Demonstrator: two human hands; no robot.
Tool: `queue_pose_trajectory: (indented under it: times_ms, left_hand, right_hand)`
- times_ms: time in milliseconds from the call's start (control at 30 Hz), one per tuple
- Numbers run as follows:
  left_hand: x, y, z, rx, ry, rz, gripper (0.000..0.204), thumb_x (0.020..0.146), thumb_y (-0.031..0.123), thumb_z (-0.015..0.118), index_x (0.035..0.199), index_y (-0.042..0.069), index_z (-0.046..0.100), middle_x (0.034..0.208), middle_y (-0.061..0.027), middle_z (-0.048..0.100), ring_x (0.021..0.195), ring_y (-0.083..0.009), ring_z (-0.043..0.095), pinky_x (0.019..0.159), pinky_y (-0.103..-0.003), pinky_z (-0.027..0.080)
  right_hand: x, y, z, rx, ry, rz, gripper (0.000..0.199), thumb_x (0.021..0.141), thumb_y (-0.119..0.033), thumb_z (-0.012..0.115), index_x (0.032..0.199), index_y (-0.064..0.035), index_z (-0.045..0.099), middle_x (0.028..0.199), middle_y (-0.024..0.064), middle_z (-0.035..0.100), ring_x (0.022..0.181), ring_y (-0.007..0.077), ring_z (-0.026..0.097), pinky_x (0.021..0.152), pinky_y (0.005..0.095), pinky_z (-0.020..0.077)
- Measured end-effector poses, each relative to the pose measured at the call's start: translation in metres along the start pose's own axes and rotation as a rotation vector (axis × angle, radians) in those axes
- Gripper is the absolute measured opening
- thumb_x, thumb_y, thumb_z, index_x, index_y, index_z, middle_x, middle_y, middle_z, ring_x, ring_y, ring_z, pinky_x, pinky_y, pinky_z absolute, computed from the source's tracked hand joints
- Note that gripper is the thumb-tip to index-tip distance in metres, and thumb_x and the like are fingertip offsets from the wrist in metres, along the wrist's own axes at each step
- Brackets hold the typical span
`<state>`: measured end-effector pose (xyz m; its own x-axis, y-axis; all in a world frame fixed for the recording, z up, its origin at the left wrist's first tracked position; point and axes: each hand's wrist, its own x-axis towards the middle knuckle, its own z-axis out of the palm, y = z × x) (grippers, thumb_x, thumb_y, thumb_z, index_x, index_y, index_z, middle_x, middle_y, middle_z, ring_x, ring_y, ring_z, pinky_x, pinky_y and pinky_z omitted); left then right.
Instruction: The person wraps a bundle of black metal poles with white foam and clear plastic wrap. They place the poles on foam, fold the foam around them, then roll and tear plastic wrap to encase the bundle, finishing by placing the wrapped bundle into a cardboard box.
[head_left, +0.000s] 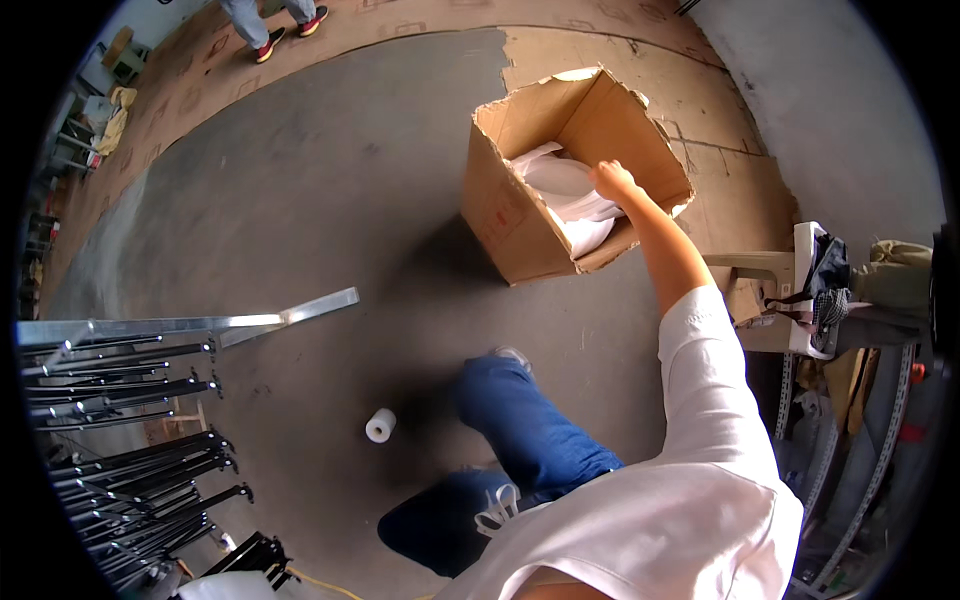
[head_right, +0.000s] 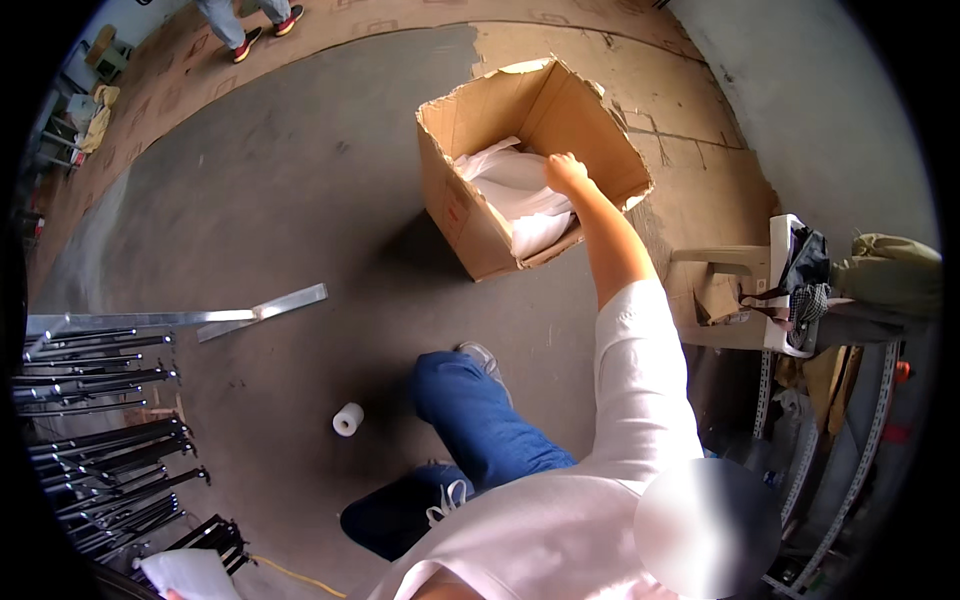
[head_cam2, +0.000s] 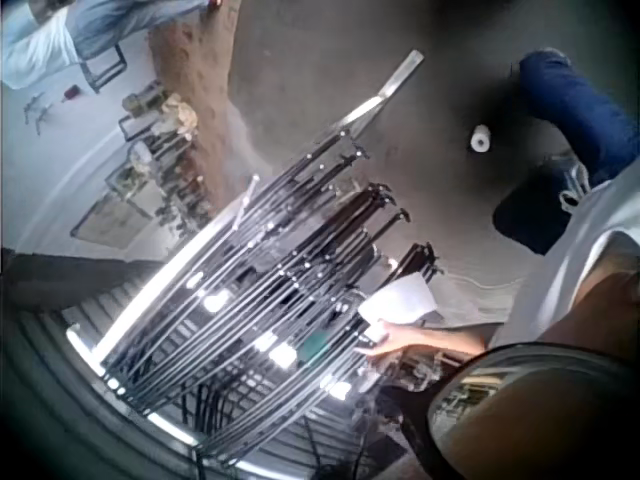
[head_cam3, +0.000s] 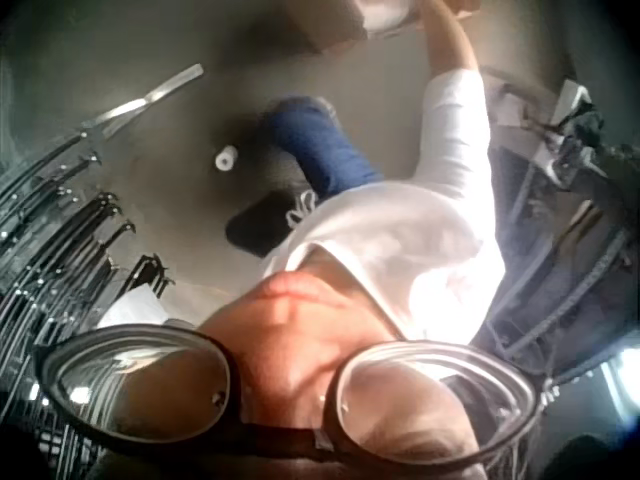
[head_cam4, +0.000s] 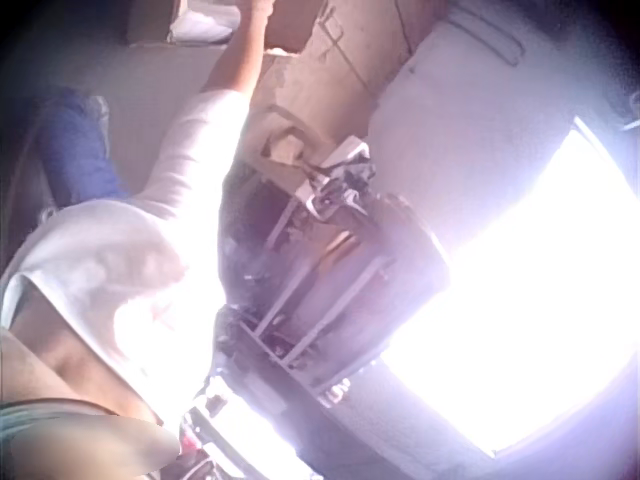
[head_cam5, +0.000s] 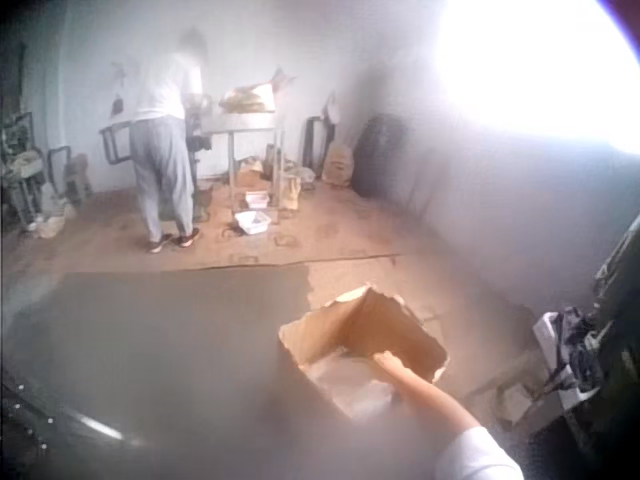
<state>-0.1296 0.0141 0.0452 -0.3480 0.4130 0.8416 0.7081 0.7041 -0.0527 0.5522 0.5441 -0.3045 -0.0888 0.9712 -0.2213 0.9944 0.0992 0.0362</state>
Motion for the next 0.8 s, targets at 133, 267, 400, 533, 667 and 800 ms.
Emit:
queue_pose_trajectory:
  times_ms: [133, 267, 400, 533, 667, 800]
  left_hand:
    - [-0.012, 0.01, -0.001, 0.022, -0.031, -0.031, 0.083, 0.071, 0.043, 0.07, 0.129, -0.003, 0.033, 0.129, -0.0248, 0.036, 0.118, -0.0372, 0.037, 0.1, -0.046, 0.028]
    - [-0.007, 0.037, -0.009, -0.043, -0.087, -0.18, 0.074, 0.073, 0.032, 0.071, 0.128, -0.002, 0.036, 0.124, -0.0213, 0.042, 0.109, -0.0325, 0.045, 0.093, -0.041, 0.037]
    - [-0.011, 0.027, -0.001, -0.169, -0.095, -0.239, 0.071, 0.071, 0.022, 0.075, 0.128, 0.002, 0.039, 0.121, -0.017, 0.043, 0.104, -0.0277, 0.05, 0.089, -0.038, 0.044]
    - [-0.006, 0.05, -0.002, -0.313, -0.134, -0.379, 0.073, 0.07, 0.016, 0.075, 0.129, 0.001, 0.033, 0.124, -0.0158, 0.037, 0.105, -0.0284, 0.049, 0.09, -0.04, 0.045]
    - [-0.008, 0.06, -0.02, -0.078, -0.15, -0.355, 0.075, 0.066, 0.019, 0.078, 0.127, 0.002, 0.037, 0.122, -0.0166, 0.038, 0.111, -0.0286, 0.042, 0.093, -0.038, 0.04]
    - [-0.026, 0.031, -0.021, 0.057, -0.161, -0.273, 0.081, 0.059, 0.032, 0.08, 0.122, -0.002, 0.042, 0.117, -0.0183, 0.044, 0.11, -0.033, 0.042, 0.095, -0.041, 0.034]
  right_hand:
    - [-0.002, 0.02, 0.028, 0.11, -0.157, 0.124, 0.019, 0.077, -0.011, 0.05, 0.087, -0.0058, 0.065, 0.092, 0.0173, 0.063, 0.085, 0.0333, 0.061, 0.077, 0.0399, 0.0496]
    - [-0.018, 0.022, 0.021, 0.221, 0.09, 0.239, 0.015, 0.074, -0.013, 0.052, 0.076, -0.0096, 0.067, 0.081, 0.0185, 0.062, 0.077, 0.0355, 0.061, 0.07, 0.0422, 0.0494]
    - [-0.016, 0.032, -0.017, 0.441, 0.286, 0.308, 0.015, 0.071, -0.015, 0.054, 0.072, -0.0095, 0.068, 0.074, 0.0182, 0.061, 0.071, 0.0352, 0.061, 0.067, 0.0413, 0.0499]
    - [-0.038, 0.015, -0.091, 0.723, 0.182, 0.447, 0.011, 0.079, -0.014, 0.052, 0.077, -0.0045, 0.057, 0.061, 0.0167, 0.06, 0.056, 0.0242, 0.064, 0.056, 0.0348, 0.0516]
    - [-0.06, 0.002, -0.144, 0.923, 0.383, 0.251, 0.008, 0.089, -0.009, 0.041, 0.095, -0.0046, 0.044, 0.083, 0.0113, 0.058, 0.064, 0.0205, 0.063, 0.054, 0.0281, 0.0524]
    - [-0.142, -0.112, -0.27, 1.683, 0.069, 0.226, 0.026, 0.082, -0.005, 0.054, 0.106, -0.0027, 0.048, 0.093, 0.0082, 0.056, 0.081, 0.0171, 0.059, 0.074, 0.028, 0.0499]
